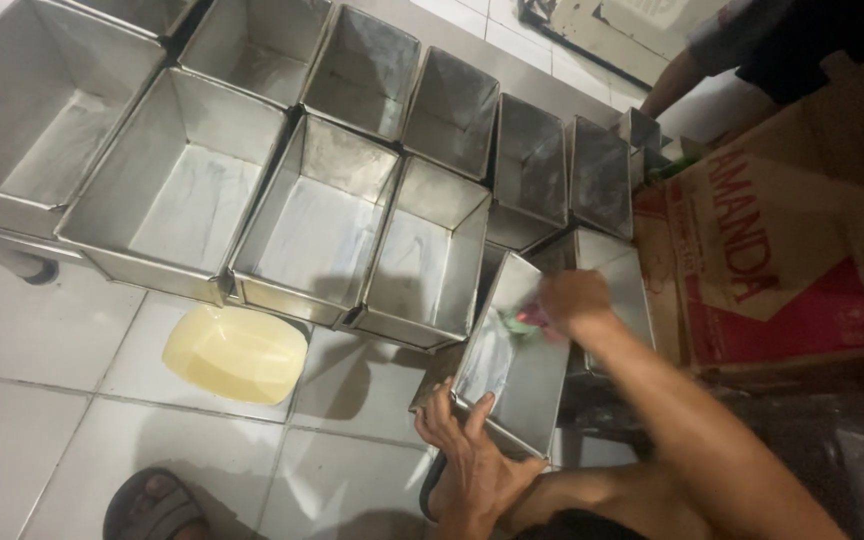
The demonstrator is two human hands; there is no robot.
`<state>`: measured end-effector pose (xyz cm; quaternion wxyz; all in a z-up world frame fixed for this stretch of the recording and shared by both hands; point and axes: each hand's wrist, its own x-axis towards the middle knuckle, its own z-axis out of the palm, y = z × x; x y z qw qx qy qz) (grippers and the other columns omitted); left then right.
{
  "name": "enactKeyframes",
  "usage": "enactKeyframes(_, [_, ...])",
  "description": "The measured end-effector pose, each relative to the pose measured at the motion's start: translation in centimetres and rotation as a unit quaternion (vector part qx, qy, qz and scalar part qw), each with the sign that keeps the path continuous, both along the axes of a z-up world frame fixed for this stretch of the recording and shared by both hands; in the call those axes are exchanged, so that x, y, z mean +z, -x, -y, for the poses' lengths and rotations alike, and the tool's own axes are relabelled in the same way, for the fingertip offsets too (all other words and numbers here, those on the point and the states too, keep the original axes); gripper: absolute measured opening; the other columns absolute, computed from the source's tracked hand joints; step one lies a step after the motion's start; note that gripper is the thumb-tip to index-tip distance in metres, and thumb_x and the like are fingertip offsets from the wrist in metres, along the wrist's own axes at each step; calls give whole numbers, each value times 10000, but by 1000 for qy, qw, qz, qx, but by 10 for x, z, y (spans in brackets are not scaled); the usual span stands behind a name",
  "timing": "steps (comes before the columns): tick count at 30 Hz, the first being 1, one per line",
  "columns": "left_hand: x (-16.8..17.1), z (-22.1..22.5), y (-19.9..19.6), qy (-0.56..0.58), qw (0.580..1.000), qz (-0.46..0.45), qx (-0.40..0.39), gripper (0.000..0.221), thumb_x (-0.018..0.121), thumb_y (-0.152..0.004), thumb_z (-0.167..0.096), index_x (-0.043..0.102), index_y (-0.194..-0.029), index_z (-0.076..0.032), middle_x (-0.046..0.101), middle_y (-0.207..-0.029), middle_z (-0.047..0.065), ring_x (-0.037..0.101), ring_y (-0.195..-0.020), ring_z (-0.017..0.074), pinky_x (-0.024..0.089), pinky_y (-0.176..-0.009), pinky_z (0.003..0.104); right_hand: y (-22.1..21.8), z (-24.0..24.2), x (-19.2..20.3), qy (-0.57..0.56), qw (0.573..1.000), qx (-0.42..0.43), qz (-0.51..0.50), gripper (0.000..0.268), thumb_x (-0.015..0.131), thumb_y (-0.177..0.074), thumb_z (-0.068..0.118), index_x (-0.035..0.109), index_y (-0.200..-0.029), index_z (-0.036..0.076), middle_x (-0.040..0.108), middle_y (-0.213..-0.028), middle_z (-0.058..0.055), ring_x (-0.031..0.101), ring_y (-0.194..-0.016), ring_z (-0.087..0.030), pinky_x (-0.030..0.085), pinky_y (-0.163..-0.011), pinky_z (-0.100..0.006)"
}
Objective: Greasing the interior of metal bread tins using a brush and butter or oil
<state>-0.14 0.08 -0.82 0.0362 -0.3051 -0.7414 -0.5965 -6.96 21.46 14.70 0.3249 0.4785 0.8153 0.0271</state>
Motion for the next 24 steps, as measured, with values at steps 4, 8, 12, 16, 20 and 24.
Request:
enactKeyframes(4, [5,3,4,-12,1000,-11,14,1101,928,-405,-437,422,-1347,-172,265,-1506,270,311,-1364,496,177,-1098,776,-4,-8,-36,-72,953,257,146,221,729,-813,374,817,-849,175,772,-821,-66,736,-722,-252,553,-626,-402])
enactKeyframes(8, [8,4,7,-6,1000,-17,7,1082,954,-457,-460,419,-1351,-166,248,-1505,273,313,-1354,519,180,-1091,786,11,43,0,63,945,255,197,165,689,-803,164,814,-800,271,752,-765,6,704,-745,-207,526,-702,-383])
enactKeyframes(12, [8,10,8,11,999,-32,2,1084,940,-446,-481,417,-1327,-127,280,-1462,320,346,-1312,518,203,-1068,788,4,32,1,95,896,355,248,159,664,-890,280,799,-824,230,744,-790,43,667,-702,-225,495,-588,-417])
enactKeyframes(16, [2,4,4,8,1000,4,-10,1062,953,-448,-419,424,-1332,-161,266,-1493,290,310,-1377,508,151,-1094,784,-1,-11,-8,-46,952,249,169,388,730,-824,561,822,-895,191,779,-833,-46,729,-708,-237,575,-693,-390])
enactKeyframes(20, [-3,10,7,49,999,-13,-18,1123,990,-461,-497,395,-1347,-148,247,-1467,303,317,-1355,518,173,-1074,796,4,11,20,-27,974,173,144,297,675,-920,419,810,-1053,191,790,-1018,-46,749,-893,-230,561,-844,-381])
enactKeyframes(24, [-8,9,4,57,998,-22,-17,1075,962,-475,-505,422,-1327,-132,237,-1456,302,303,-1356,542,196,-1078,798,37,40,78,-48,969,124,209,608,781,-827,578,646,-1297,216,784,-1129,-39,747,-1040,-276,589,-891,-426])
